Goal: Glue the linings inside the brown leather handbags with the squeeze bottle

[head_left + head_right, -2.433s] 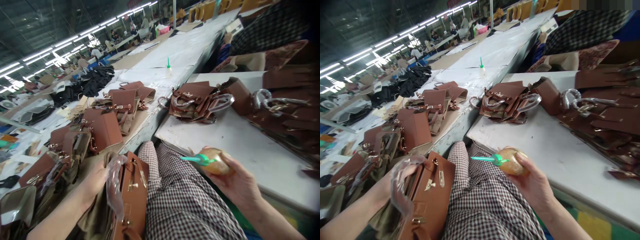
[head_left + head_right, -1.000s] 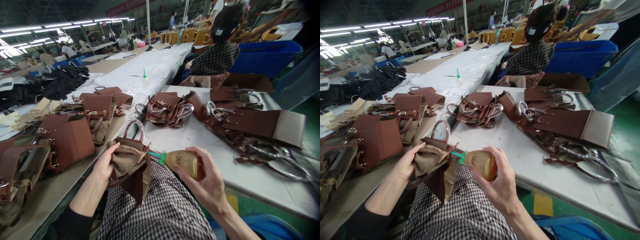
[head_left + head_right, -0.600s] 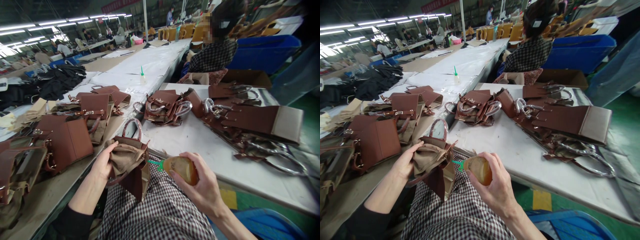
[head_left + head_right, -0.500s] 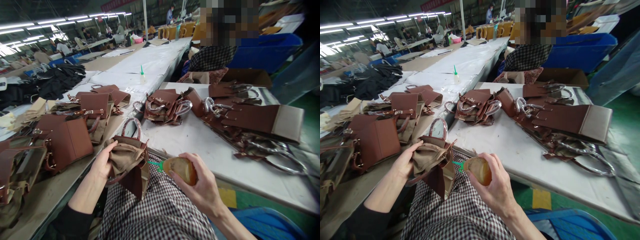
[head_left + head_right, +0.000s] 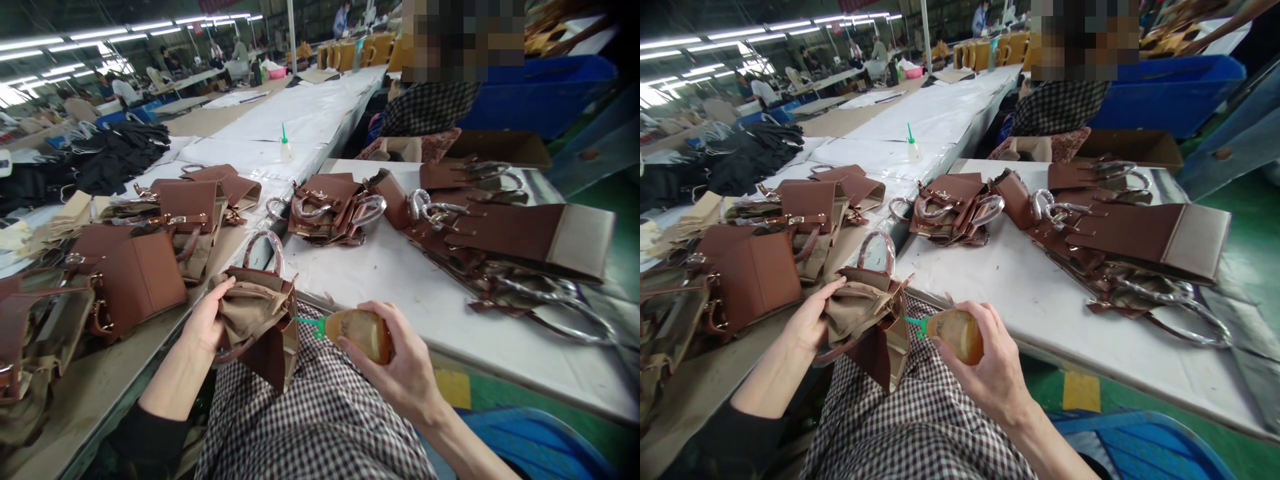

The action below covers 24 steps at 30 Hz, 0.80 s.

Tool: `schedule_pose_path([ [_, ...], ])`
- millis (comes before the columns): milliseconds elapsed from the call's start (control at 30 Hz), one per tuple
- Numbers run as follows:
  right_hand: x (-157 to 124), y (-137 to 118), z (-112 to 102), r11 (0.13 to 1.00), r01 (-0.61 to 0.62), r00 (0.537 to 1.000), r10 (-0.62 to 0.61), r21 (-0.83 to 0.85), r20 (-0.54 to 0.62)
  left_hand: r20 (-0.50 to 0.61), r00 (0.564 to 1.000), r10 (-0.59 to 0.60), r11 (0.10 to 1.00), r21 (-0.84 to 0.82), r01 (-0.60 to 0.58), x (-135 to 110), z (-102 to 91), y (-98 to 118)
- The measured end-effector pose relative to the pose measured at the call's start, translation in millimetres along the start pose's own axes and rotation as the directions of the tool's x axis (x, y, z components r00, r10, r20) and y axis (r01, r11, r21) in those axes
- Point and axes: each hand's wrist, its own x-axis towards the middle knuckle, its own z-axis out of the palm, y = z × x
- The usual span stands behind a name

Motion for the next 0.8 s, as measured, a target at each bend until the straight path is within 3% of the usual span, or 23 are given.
schedule_pose_path([
  [367, -17, 7, 11, 0.999, 0.001, 0.994, 0.002, -0.032, 0.106, 0.004, 0.999, 0.037, 0.999, 0.01, -0.037, 5, -2.6, -1],
  [800, -33, 20, 23, 0.99, -0.139, 0.979, 0.138, -0.006, 0.147, -0.03, 0.999, 0.043, 0.999, -0.03, -0.044, 3, -3.7, -2],
])
